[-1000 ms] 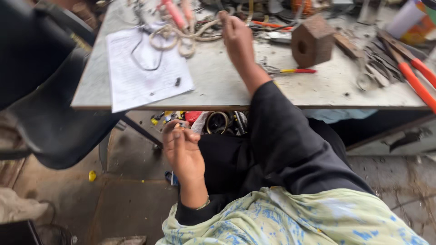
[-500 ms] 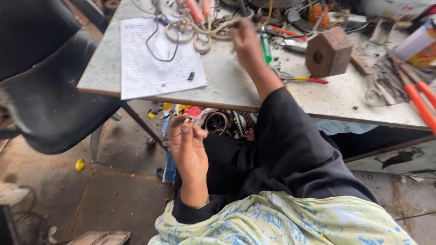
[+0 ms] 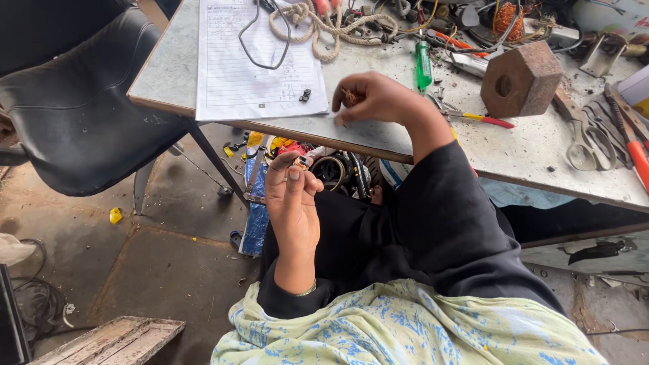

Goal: The person manipulates thin copper wire and small electronic components by hand over a workbench.

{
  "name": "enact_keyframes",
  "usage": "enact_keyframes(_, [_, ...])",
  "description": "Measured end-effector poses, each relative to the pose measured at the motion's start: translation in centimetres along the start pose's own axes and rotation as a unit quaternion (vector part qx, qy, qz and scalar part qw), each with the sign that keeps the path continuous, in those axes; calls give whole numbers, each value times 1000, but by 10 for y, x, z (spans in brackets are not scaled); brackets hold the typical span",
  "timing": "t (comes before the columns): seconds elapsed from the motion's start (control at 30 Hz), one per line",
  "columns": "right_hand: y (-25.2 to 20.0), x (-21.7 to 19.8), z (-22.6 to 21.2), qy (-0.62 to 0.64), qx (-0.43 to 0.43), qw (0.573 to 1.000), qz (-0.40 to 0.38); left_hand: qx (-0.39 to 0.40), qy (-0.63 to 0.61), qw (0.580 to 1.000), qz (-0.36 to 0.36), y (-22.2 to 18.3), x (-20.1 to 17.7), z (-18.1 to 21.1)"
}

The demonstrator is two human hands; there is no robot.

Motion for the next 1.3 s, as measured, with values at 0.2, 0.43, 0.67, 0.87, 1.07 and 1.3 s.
enact_keyframes(0.2, [-4, -32, 29, -149, 105, 969, 165, -9, 4, 1000, 16, 1, -5, -2])
enact_keyframes(0.43, [-19, -55, 50, -200, 117, 926, 298, 1, 2, 1000, -9, 0, 1, -1])
enact_keyframes(0.67, [-20, -47, 42, -184, 166, 940, 235, -4, 5, 1000, -2, -1, 0, 1])
enact_keyframes(0.87, [-12, -45, 46, -258, 133, 916, 278, -10, 4, 1000, -3, 0, -1, -3])
enact_keyframes(1.07, [-22, -57, 43, -177, 105, 908, 366, -8, 3, 1000, -6, -2, 2, -3])
enact_keyframes(1.3, [-17, -46, 15, -328, 68, 868, 368, -7, 2, 1000, -23, -2, 7, -3])
Point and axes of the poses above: each hand's wrist, its own y-axis towards the middle knuckle, its own x-axis out of the palm, z = x × y, the point moved 9 cm from there along y, towards the middle knuckle, and after that the axes turned 14 degrees about -z, right-handed, at the moved point
